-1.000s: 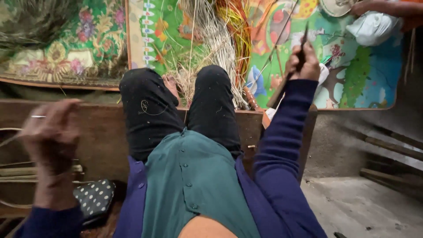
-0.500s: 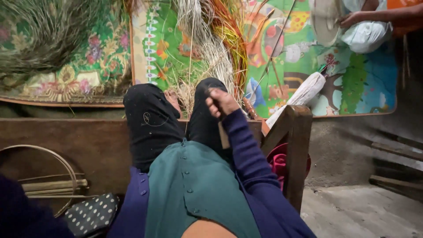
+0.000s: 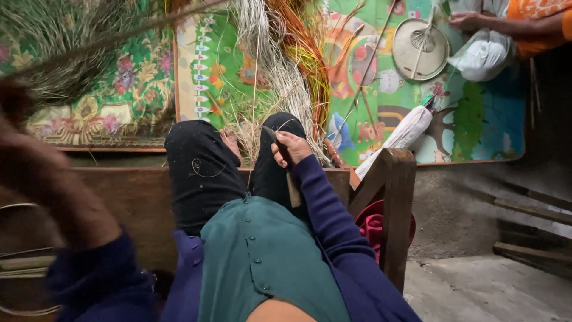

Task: Preparing thin wooden or bamboo strips by stripping them with a tool and measuring them for use in a craft project.

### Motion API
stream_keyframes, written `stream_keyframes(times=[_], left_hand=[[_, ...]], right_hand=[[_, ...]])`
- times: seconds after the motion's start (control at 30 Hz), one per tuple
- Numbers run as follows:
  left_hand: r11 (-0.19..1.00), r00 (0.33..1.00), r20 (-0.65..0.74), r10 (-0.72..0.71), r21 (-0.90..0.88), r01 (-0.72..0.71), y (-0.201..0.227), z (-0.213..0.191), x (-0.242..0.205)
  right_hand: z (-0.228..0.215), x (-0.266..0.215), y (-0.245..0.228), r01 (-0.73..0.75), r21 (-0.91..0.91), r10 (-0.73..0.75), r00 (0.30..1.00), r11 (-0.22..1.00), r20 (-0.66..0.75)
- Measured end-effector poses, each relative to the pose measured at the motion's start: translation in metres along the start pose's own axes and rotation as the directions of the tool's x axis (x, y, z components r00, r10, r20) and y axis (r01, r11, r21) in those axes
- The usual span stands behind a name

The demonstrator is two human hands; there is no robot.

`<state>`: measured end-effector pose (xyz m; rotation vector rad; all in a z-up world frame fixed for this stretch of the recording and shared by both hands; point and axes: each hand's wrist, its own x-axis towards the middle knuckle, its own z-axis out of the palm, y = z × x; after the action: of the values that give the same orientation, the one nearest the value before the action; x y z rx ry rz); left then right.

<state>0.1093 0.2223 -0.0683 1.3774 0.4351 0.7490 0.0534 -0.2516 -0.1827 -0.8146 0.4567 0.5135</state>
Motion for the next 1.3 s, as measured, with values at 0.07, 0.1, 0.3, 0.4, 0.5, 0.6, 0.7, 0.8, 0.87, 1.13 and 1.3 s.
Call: stream_keyframes(times=[0.07,0.1,0.3,0.4,0.5,0.6,0.7,0.8,0.87,1.13,1.3], left_hand=[[0.998,0.998,-0.036,0.059,-0.022,-0.059,0.041,0.046,-0.041],[0.996,0.995,-0.056,0.087,-0.031,-0.089,0.054,0.066,-0.062],[0.982,0.976,-0.115,-0.184,-0.06,0.178,0.081,0.134,-0.15],[0.911,0.912,-0.124,-0.391,-0.193,0.364,0.059,0.145,-0.182],[0.78,0.778,-0.146,-0.611,-0.277,0.561,0.019,0.146,-0.217],[0.666,0.679,-0.082,-0.73,-0.308,0.679,-0.036,0.134,-0.244],[0.553,0.584,-0.009,-0.812,-0.336,0.763,-0.049,0.128,-0.256],[0.489,0.528,0.065,-0.847,-0.295,0.82,-0.058,0.123,-0.265],[0.45,0.494,0.101,-0.863,-0.287,0.845,-0.048,0.127,-0.271],[0.471,0.484,0.495,-0.722,-0.162,0.867,0.034,0.154,-0.241],[0.58,0.602,0.539,-0.59,-0.236,0.78,0.035,0.144,-0.222]], right_hand=[[0.0,0.0,-0.001,0.004,-0.007,-0.004,1.0,1.0,-0.008],[0.001,0.0,-0.001,0.01,-0.009,-0.01,1.0,1.0,-0.014],[0.022,-0.013,-0.01,0.019,0.067,-0.019,1.0,0.998,0.01],[0.017,-0.01,-0.007,0.026,0.019,-0.026,0.999,0.999,-0.029],[0.012,-0.006,-0.005,0.034,-0.024,-0.035,0.999,0.999,-0.04],[0.01,-0.002,-0.001,0.042,-0.033,-0.043,0.998,0.999,-0.037],[0.008,-0.001,0.001,0.047,-0.058,-0.049,0.998,0.997,-0.036],[0.009,0.0,0.005,0.048,-0.1,-0.051,0.998,0.994,-0.022],[0.011,-0.001,0.006,0.042,-0.119,-0.044,0.999,0.992,-0.01],[0.078,-0.075,-0.019,0.024,-0.788,0.193,0.965,0.615,0.18],[0.03,-0.067,0.049,0.217,-0.972,-0.047,0.976,0.088,0.214]])
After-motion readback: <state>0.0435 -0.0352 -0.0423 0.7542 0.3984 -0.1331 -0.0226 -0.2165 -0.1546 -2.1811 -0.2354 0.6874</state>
